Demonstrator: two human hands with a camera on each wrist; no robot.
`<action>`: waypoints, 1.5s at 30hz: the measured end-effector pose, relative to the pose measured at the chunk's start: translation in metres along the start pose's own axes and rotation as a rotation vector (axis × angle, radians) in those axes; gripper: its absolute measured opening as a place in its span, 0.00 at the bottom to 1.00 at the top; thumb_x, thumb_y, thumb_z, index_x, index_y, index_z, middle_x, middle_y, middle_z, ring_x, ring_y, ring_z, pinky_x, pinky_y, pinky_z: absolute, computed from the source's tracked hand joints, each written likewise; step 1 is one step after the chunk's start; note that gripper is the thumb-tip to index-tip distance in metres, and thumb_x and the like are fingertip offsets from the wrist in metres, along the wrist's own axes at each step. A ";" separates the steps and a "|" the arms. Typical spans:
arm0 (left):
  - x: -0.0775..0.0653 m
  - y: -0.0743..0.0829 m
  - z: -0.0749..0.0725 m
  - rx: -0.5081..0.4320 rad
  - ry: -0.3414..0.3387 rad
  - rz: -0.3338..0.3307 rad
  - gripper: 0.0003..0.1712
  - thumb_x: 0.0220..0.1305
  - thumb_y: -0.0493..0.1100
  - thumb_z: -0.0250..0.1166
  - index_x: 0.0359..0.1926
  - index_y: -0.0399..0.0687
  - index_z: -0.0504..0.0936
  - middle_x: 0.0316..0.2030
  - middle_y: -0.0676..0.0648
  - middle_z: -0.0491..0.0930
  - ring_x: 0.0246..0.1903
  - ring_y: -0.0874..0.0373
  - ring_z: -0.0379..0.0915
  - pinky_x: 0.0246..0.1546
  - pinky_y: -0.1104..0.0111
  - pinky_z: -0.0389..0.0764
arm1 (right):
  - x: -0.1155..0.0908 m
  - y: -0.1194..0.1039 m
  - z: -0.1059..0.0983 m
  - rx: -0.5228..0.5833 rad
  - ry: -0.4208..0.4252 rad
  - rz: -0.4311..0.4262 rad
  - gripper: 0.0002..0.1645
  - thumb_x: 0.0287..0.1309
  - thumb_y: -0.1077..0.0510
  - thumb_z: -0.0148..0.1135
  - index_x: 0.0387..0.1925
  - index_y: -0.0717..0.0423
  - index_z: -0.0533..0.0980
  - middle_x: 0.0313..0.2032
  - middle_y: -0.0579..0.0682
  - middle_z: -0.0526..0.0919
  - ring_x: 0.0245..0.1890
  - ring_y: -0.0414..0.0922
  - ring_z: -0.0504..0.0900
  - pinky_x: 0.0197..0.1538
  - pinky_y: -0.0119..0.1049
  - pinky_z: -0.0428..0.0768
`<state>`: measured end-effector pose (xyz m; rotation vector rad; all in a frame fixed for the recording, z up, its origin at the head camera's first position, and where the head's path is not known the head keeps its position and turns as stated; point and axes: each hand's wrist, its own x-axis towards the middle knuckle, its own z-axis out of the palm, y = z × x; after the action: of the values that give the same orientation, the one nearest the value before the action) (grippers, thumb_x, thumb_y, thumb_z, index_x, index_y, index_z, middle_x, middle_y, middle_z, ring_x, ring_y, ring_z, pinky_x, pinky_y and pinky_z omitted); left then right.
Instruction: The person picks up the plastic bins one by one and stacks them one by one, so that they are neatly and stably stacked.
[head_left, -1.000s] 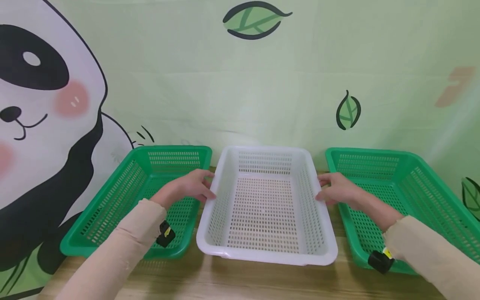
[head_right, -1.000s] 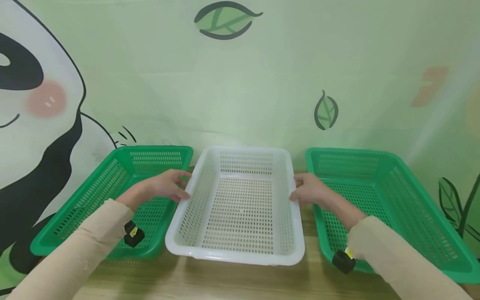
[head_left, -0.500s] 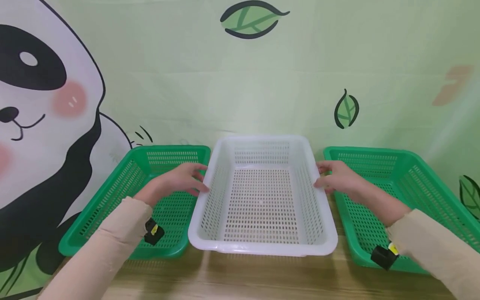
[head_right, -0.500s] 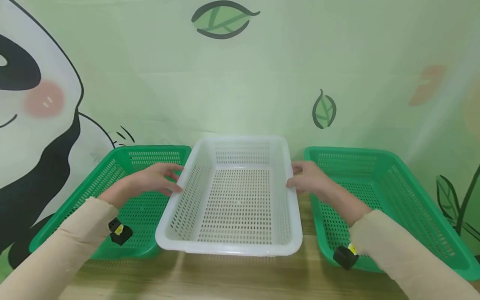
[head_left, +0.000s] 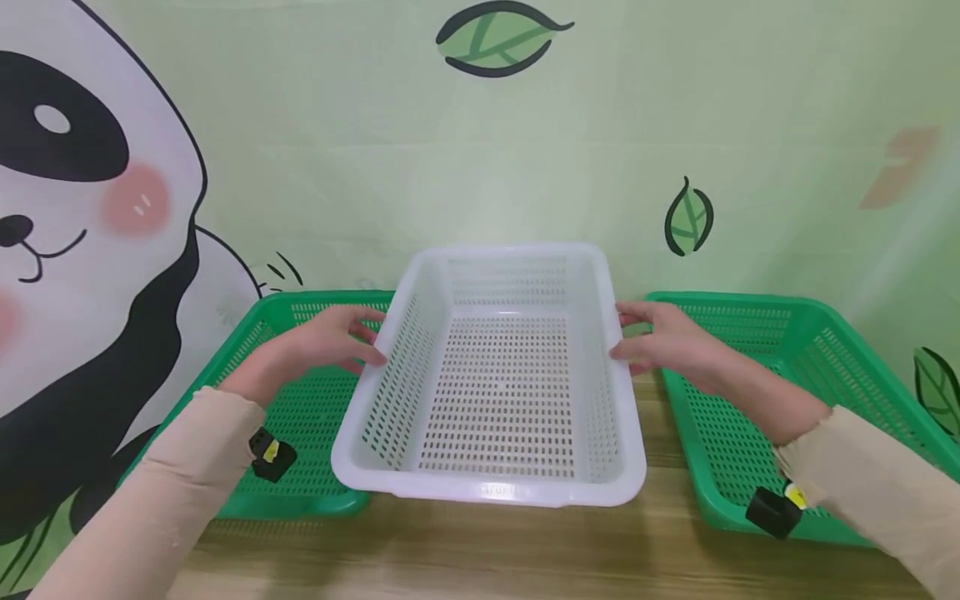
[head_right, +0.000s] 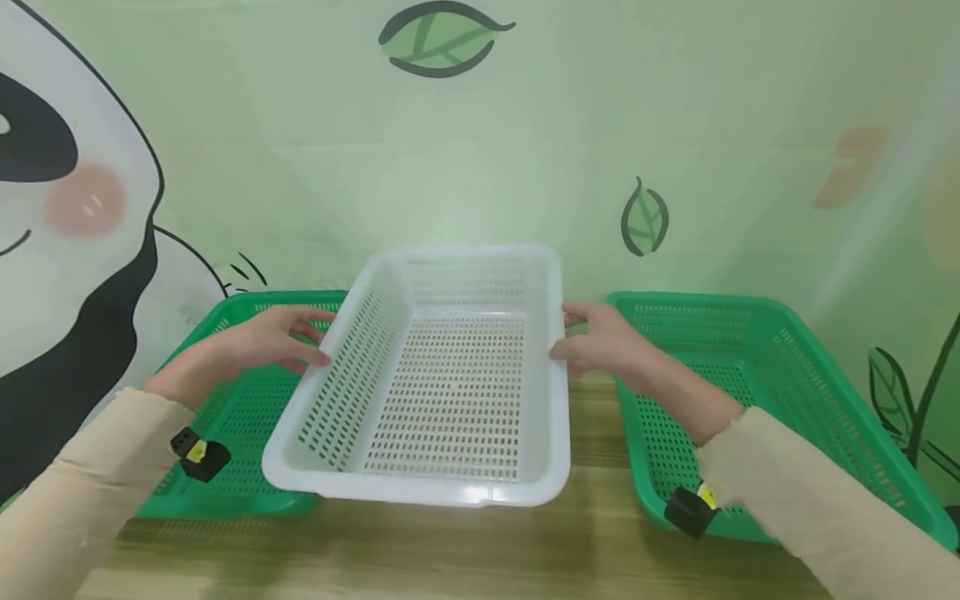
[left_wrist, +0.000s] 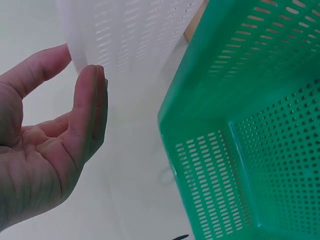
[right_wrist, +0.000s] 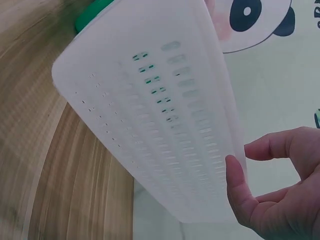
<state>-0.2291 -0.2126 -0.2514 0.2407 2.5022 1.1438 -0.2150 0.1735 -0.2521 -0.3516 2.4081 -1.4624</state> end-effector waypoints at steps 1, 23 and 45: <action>-0.002 0.000 -0.002 0.005 0.005 -0.003 0.39 0.55 0.37 0.63 0.65 0.39 0.56 0.49 0.36 0.71 0.41 0.50 0.77 0.41 0.58 0.78 | 0.000 -0.002 0.001 0.007 0.001 -0.007 0.40 0.52 0.64 0.56 0.66 0.66 0.52 0.58 0.64 0.62 0.44 0.52 0.76 0.43 0.44 0.79; -0.027 0.008 -0.035 0.085 0.141 0.070 0.38 0.56 0.38 0.61 0.65 0.34 0.57 0.54 0.34 0.68 0.43 0.50 0.75 0.42 0.58 0.77 | 0.010 -0.037 0.023 0.115 0.113 -0.045 0.40 0.52 0.65 0.55 0.67 0.58 0.53 0.58 0.57 0.63 0.47 0.53 0.74 0.49 0.42 0.75; -0.055 -0.023 -0.084 0.236 0.181 -0.005 0.33 0.59 0.40 0.57 0.64 0.35 0.58 0.53 0.32 0.68 0.35 0.52 0.79 0.39 0.57 0.78 | 0.038 -0.066 0.077 0.338 0.046 -0.158 0.39 0.48 0.72 0.54 0.65 0.59 0.58 0.60 0.56 0.62 0.46 0.57 0.75 0.41 0.41 0.79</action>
<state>-0.2131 -0.3021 -0.2041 0.2010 2.7974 0.9022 -0.2172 0.0671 -0.2321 -0.4376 2.1519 -1.9283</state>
